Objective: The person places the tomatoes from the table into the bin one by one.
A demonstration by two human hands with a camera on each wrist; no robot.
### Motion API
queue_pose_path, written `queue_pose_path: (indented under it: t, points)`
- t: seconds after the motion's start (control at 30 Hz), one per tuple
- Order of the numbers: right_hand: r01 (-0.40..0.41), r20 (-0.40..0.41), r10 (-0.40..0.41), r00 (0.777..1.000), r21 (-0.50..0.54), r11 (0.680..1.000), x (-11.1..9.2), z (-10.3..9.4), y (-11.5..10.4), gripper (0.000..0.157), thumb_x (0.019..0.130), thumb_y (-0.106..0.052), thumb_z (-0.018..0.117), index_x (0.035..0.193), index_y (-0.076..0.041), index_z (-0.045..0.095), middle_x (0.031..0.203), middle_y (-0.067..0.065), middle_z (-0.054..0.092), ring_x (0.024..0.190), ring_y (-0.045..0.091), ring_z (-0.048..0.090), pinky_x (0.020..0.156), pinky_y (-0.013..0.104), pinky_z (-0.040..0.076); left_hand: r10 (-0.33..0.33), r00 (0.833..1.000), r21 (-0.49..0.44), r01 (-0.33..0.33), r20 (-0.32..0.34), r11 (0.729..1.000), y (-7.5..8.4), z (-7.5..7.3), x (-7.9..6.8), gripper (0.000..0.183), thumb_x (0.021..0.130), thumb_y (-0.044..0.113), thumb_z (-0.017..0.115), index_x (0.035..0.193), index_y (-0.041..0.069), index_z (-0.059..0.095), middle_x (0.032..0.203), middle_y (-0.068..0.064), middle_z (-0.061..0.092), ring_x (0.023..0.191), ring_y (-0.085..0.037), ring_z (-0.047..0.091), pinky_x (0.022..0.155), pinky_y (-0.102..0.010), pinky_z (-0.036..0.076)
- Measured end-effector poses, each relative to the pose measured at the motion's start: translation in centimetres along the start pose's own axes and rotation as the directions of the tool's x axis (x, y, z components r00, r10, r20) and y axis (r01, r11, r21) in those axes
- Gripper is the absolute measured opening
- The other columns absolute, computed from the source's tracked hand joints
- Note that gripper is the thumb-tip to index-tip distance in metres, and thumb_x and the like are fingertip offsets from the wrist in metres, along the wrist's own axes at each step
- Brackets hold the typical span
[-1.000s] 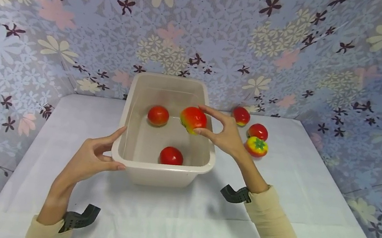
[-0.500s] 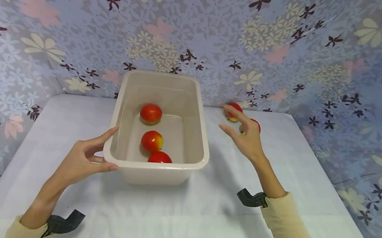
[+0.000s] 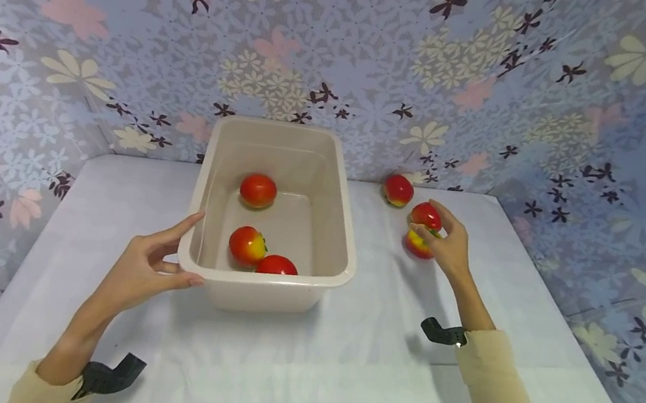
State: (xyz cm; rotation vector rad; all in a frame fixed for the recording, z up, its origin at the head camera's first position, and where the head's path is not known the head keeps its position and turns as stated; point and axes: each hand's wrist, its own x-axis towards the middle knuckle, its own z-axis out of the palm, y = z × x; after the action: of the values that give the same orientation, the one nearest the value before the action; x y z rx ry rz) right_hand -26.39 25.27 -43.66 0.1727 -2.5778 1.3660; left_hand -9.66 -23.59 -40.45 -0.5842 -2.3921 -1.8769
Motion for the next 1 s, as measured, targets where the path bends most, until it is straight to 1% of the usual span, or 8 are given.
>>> queue_pose_path:
  t: [0.07, 0.13, 0.2, 0.3, 0.47, 0.67, 0.87, 1.0]
  points:
    - [-0.021, -0.022, 0.021, 1.0, -0.014, 1.0, 0.1, 0.1, 0.7, 0.064, 0.086, -0.016, 0.073, 0.144, -0.006, 0.047, 0.149, 0.017, 0.045, 0.142, 0.037, 0.034, 0.117, 0.062, 0.02, -0.004, 1.0, 0.007, 0.004, -0.003, 1.0, 0.0, 0.0, 0.1, 0.085, 0.077, -0.006, 0.077, 0.15, 0.005, 0.035, 0.154, -0.025, 0.032, 0.118, -0.007, 0.06, 0.073, -0.027, 0.06]
    - [-0.034, -0.044, 0.032, 0.999, -0.035, 0.999, 0.3, 0.2, 1.5, 0.064, 0.085, -0.013, 0.074, 0.143, -0.003, 0.048, 0.148, 0.019, 0.045, 0.142, 0.038, 0.034, 0.118, 0.061, 0.021, -0.007, 1.0, 0.019, 0.007, -0.006, 1.0, 0.1, 0.1, 0.1, 0.085, 0.078, -0.005, 0.077, 0.151, 0.008, 0.036, 0.154, -0.025, 0.032, 0.121, -0.022, 0.061, 0.073, -0.027, 0.06]
    - [-0.05, -0.057, 0.046, 0.997, -0.073, 0.996, 0.4, 0.3, 2.3, 0.065, 0.084, -0.011, 0.075, 0.142, -0.001, 0.048, 0.148, 0.022, 0.045, 0.141, 0.04, 0.035, 0.117, 0.061, 0.023, -0.013, 1.0, 0.038, 0.013, -0.011, 0.999, 0.1, 0.2, 0.1, 0.085, 0.078, -0.004, 0.077, 0.151, 0.011, 0.036, 0.154, -0.024, 0.033, 0.122, -0.037, 0.057, 0.072, -0.027, 0.06]
    - [-0.08, -0.056, 0.073, 0.996, -0.129, 0.988, 0.4, 0.4, 3.4, 0.067, 0.082, -0.01, 0.077, 0.141, 0.0, 0.049, 0.145, 0.025, 0.046, 0.139, 0.042, 0.038, 0.116, 0.059, 0.027, -0.017, 1.0, 0.055, 0.018, -0.017, 0.998, 0.1, 0.2, 0.1, 0.085, 0.078, -0.003, 0.077, 0.151, 0.011, 0.036, 0.154, -0.024, 0.033, 0.121, -0.05, 0.05, 0.072, -0.027, 0.06]
    - [-0.088, -0.055, 0.079, 0.995, -0.189, 0.978, 0.1, 0.8, 4.2, 0.064, 0.081, -0.009, 0.078, 0.138, -0.001, 0.052, 0.14, 0.028, 0.05, 0.132, 0.043, 0.044, 0.112, 0.056, 0.036, -0.025, 0.999, 0.075, 0.027, -0.026, 0.997, 0.1, 0.2, 0.1, 0.086, 0.076, -0.004, 0.079, 0.151, 0.009, 0.036, 0.154, -0.024, 0.035, 0.12, -0.046, 0.054, 0.073, -0.026, 0.06]
    - [-0.084, -0.049, 0.076, 0.996, -0.203, 0.976, -0.2, 0.8, 4.1, 0.059, 0.083, -0.009, 0.076, 0.138, 0.0, 0.053, 0.144, 0.026, 0.047, 0.135, 0.045, 0.041, 0.114, 0.056, 0.033, -0.028, 0.999, 0.079, 0.03, -0.027, 0.996, 0.0, 0.2, 0.0, 0.087, 0.077, -0.003, 0.079, 0.152, 0.013, 0.036, 0.155, -0.023, 0.033, 0.12, -0.05, 0.051, 0.073, -0.025, 0.059]
    - [-0.135, -0.034, 0.131, 0.991, -0.218, 0.967, -0.5, 0.7, 4.6, 0.055, 0.086, -0.01, 0.072, 0.137, 0.001, 0.053, 0.144, 0.027, 0.046, 0.134, 0.045, 0.042, 0.113, 0.056, 0.035, -0.019, 0.999, 0.071, 0.021, -0.027, 0.997, 0.0, 0.3, 0.1, 0.086, 0.077, -0.004, 0.078, 0.15, 0.006, 0.035, 0.154, -0.025, 0.033, 0.119, -0.052, 0.051, 0.073, -0.025, 0.059]
    - [-0.159, -0.048, 0.152, 0.987, -0.209, 0.965, -0.6, 0.7, 4.9, 0.054, 0.087, -0.011, 0.071, 0.136, 0.001, 0.054, 0.142, 0.027, 0.049, 0.131, 0.043, 0.045, 0.112, 0.055, 0.037, -0.017, 0.999, 0.077, 0.019, -0.029, 0.997, 0.1, 0.3, 0.1, 0.085, 0.077, -0.003, 0.078, 0.15, 0.006, 0.036, 0.153, -0.025, 0.034, 0.12, -0.051, 0.052, 0.073, -0.025, 0.059]
